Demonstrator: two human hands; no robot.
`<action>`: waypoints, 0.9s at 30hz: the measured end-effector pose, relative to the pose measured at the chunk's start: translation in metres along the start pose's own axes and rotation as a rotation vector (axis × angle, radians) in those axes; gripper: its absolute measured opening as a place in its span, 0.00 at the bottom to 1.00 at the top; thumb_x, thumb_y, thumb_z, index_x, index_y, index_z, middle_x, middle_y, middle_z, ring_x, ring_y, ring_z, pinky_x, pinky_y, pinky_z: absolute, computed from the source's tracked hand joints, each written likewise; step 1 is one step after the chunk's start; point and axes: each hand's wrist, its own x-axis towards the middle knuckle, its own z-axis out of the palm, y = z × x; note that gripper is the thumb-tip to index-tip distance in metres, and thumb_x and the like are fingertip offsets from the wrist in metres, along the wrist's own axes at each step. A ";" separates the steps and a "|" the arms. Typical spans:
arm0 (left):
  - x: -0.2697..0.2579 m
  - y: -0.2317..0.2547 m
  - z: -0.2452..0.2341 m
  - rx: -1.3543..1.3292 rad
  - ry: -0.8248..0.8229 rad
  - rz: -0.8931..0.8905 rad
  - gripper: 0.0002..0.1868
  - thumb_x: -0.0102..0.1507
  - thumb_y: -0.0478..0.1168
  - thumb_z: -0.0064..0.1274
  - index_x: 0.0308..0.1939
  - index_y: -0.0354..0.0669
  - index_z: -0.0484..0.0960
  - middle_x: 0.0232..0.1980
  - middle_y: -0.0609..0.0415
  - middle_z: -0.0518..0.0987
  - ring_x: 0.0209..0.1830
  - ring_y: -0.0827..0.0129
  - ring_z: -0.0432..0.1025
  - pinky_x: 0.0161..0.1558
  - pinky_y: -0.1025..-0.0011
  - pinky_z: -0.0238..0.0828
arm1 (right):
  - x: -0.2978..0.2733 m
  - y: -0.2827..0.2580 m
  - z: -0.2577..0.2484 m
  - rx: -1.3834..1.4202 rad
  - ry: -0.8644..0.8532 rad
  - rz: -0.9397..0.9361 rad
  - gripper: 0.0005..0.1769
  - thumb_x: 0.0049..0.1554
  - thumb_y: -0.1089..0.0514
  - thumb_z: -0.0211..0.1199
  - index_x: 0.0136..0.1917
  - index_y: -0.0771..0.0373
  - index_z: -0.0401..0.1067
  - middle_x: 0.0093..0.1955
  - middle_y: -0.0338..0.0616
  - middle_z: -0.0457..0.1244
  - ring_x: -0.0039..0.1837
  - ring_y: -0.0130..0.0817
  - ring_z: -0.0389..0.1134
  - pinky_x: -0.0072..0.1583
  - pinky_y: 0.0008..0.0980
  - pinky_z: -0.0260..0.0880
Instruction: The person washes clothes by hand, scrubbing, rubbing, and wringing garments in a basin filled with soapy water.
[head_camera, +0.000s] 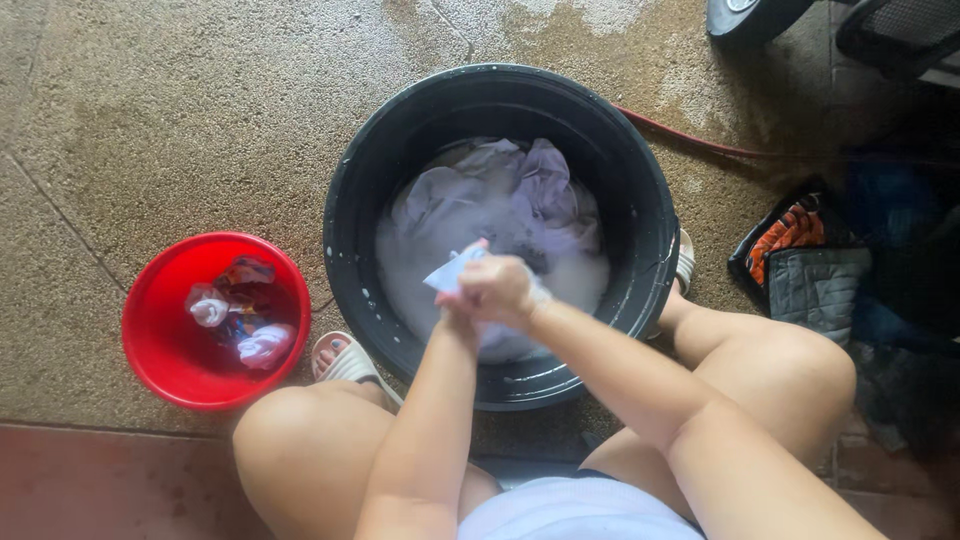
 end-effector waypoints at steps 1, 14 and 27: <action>0.003 -0.012 -0.010 0.014 0.011 -0.010 0.34 0.65 0.64 0.42 0.61 0.42 0.75 0.56 0.52 0.80 0.54 0.62 0.76 0.53 0.62 0.74 | 0.006 -0.004 -0.005 0.058 -0.023 -0.038 0.03 0.53 0.61 0.67 0.40 0.54 0.77 0.40 0.43 0.68 0.42 0.40 0.70 0.46 0.35 0.70; 0.025 -0.024 -0.029 0.040 -0.022 -0.070 0.39 0.64 0.71 0.41 0.66 0.47 0.70 0.58 0.55 0.76 0.56 0.63 0.72 0.50 0.60 0.71 | 0.002 -0.011 0.020 -0.150 0.160 0.091 0.15 0.60 0.56 0.65 0.32 0.55 0.69 0.32 0.44 0.63 0.37 0.46 0.67 0.41 0.41 0.68; -0.035 0.097 0.054 0.484 -0.270 0.220 0.49 0.61 0.63 0.61 0.76 0.44 0.57 0.70 0.51 0.69 0.70 0.60 0.66 0.65 0.60 0.68 | 0.074 0.087 -0.035 0.405 -0.234 0.690 0.17 0.63 0.48 0.57 0.44 0.62 0.79 0.45 0.39 0.73 0.48 0.21 0.70 0.51 0.27 0.70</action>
